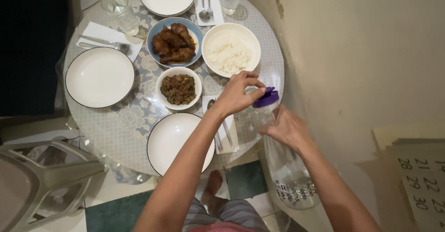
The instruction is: Setting a dining table by carrying plates of food and pouring water.
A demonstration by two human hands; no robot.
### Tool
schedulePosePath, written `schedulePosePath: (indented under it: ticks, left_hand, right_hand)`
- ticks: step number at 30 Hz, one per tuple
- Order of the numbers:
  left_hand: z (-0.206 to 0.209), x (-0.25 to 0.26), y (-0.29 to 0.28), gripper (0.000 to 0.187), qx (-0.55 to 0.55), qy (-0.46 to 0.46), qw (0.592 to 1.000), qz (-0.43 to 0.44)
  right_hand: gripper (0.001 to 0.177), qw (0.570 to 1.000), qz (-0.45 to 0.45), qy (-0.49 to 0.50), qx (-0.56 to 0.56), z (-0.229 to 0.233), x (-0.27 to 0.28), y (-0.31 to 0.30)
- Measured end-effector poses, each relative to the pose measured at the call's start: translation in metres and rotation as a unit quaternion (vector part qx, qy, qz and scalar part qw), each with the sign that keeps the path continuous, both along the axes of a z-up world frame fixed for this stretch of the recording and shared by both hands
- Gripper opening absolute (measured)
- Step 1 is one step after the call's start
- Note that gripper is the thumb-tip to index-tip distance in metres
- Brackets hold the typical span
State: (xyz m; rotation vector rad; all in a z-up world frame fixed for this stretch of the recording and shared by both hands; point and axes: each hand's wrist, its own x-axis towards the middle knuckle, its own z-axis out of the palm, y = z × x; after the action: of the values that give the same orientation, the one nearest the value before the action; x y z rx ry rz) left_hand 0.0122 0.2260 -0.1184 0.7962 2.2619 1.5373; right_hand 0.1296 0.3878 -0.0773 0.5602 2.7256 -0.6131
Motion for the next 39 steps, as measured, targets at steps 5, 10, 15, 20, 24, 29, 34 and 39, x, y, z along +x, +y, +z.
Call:
schedulePosePath:
  ticks: [5, 10, 15, 20, 24, 29, 34, 39]
  left_hand:
    - [-0.009, -0.003, 0.001, 0.034, -0.026, -0.015, 1.0, -0.003]
    - [-0.017, -0.004, 0.001, 0.034, -0.039, -0.024, 0.999, 0.003]
    - [-0.025, -0.005, 0.003, 0.033, -0.049, -0.025, 0.998, 0.006]
    - [-0.032, -0.006, 0.004, 0.033, -0.047, -0.023, 0.999, 0.009]
    - [-0.03, -0.008, 0.004, 0.033, -0.053, -0.028, 0.998, 0.014]
    - [-0.032, -0.01, 0.003, 0.033, -0.06, -0.02, 0.998, 0.008]
    - [-0.033, -0.01, 0.003, 0.033, -0.066, -0.027, 0.997, 0.003]
    - [-0.034, -0.011, 0.003, 0.033, -0.058, -0.026, 0.998, 0.007]
  right_hand:
    - [0.067, 0.998, 0.005, -0.057, 0.012, -0.002, -0.004, 0.001]
    - [0.062, 0.996, 0.013, -0.082, 0.016, 0.001, -0.007, 0.0]
    - [0.058, 0.996, 0.032, -0.085, 0.016, -0.008, -0.007, 0.006]
    - [0.061, 0.992, 0.039, -0.113, 0.031, -0.012, -0.011, 0.01]
    - [0.065, 0.993, 0.049, -0.105, 0.035, -0.019, -0.013, 0.014]
    - [0.062, 0.989, 0.041, -0.136, 0.036, -0.007, -0.016, 0.007]
    - [0.063, 0.989, 0.048, -0.134, 0.044, -0.008, -0.017, 0.008]
    - [0.059, 0.989, 0.04, -0.141, 0.034, -0.006, -0.02, 0.007]
